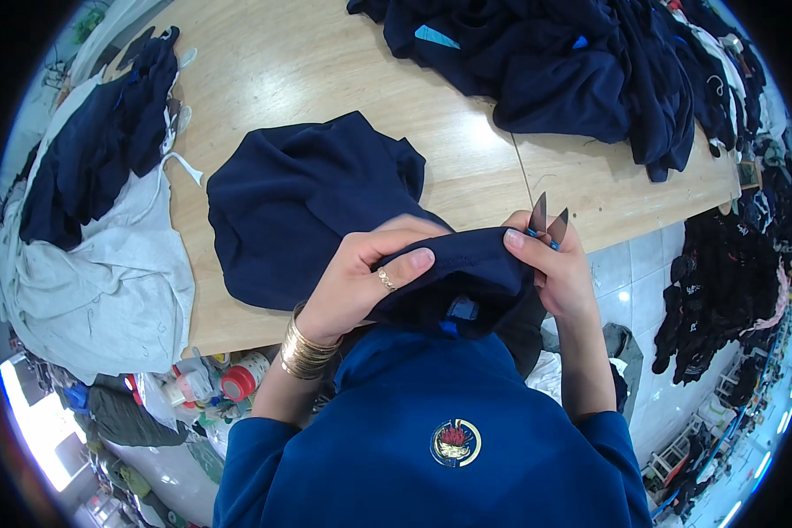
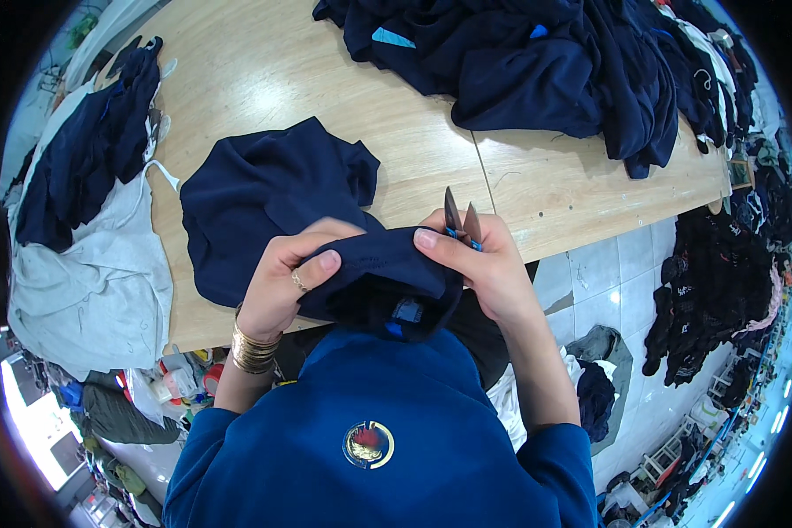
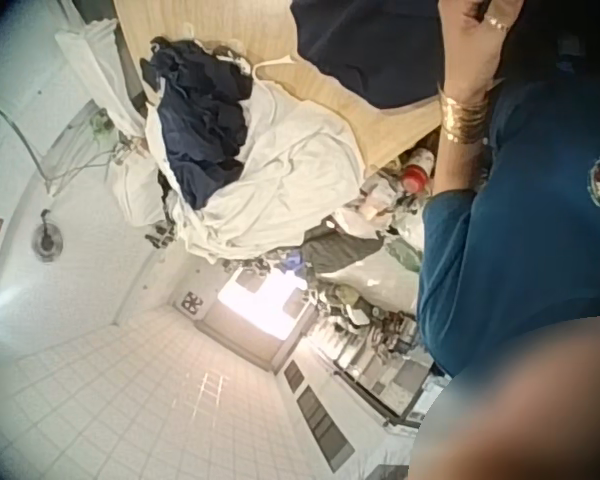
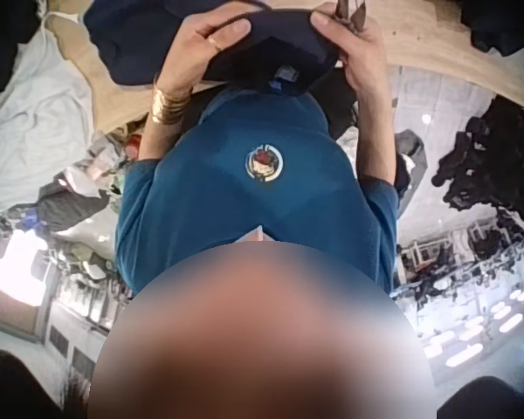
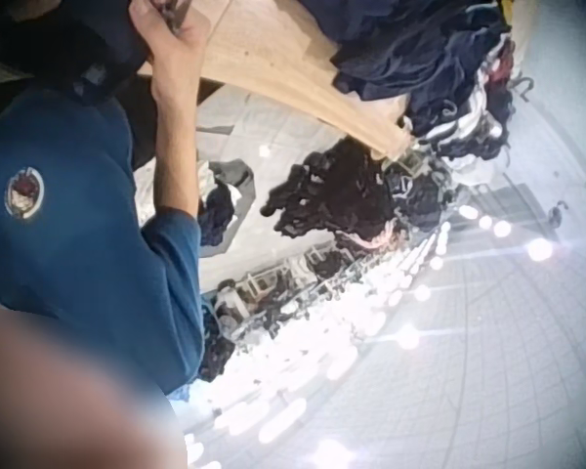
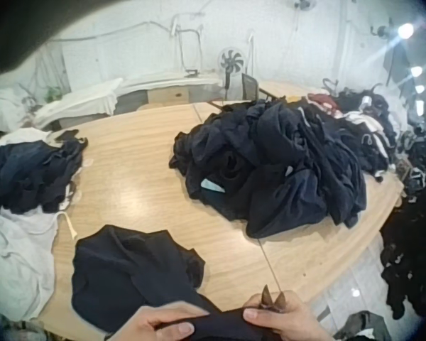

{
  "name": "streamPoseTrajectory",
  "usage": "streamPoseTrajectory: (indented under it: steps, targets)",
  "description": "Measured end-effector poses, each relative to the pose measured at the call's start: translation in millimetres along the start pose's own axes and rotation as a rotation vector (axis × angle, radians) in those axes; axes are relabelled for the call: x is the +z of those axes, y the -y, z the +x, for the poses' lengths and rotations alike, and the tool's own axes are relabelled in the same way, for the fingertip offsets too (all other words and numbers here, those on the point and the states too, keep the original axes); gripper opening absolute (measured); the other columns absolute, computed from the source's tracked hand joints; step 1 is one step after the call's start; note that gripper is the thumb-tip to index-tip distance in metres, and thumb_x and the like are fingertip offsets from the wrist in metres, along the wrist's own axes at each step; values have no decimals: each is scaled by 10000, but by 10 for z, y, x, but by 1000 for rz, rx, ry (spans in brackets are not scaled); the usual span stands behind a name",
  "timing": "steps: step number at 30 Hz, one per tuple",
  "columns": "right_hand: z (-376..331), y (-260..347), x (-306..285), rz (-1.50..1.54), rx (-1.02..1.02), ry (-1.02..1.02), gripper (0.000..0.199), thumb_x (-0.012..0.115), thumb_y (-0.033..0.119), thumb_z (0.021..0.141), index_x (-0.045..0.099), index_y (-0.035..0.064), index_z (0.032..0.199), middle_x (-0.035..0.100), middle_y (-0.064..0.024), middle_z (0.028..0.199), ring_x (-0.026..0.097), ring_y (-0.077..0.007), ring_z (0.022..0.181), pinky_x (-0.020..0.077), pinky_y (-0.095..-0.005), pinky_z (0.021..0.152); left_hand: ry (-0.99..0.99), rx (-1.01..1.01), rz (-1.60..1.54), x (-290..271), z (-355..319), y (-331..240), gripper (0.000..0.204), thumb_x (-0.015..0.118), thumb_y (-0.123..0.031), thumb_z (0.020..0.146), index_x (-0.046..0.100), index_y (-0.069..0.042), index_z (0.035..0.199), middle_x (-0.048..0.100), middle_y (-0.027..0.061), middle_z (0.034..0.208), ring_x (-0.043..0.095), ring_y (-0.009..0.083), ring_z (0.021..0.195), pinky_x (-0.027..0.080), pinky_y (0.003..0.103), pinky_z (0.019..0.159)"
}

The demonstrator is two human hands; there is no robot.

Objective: Trimming excess threads and inspecting dark blue garments on a workbench.

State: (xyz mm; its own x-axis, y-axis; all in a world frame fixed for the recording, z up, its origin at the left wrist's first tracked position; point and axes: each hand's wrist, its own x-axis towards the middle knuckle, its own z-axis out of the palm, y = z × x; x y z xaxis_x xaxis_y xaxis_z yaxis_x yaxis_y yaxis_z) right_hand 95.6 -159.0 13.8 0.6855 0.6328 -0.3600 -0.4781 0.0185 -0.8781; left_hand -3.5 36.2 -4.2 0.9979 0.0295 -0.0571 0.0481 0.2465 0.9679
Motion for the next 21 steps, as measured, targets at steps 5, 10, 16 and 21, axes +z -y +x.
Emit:
streamPoseTrajectory:
  steps: [5,10,16,21]
  targets:
    - [-26,17,8,-57,-6,-22,119,655,132,821,633,15,816,582,19,707,508,-41,662,375,-178,594,-45,-292,-226,15,-37,-33,239,543,-171,909,628,13,1036,638,42,949,578,97,821,450,209,777]
    - [-70,64,-6,-105,5,-7,127,652,138,826,636,14,807,575,22,702,497,-41,661,369,-191,600,-107,-350,-352,51,-11,-15,257,534,-170,912,606,18,1073,641,65,975,596,106,861,462,214,800]
    - [-89,75,-24,-129,-13,-31,134,659,147,823,634,21,784,569,34,687,494,-36,661,362,-191,594,-76,-394,-572,49,-7,-25,266,531,-159,910,593,35,1082,640,86,1012,608,115,879,471,223,816]
    - [-58,-30,-25,-861,-390,-340,215,670,179,803,597,35,946,602,-53,786,559,-135,676,437,-245,629,-129,-346,-441,129,-35,-88,265,535,-152,908,595,33,1088,643,81,1009,609,116,880,465,225,829]
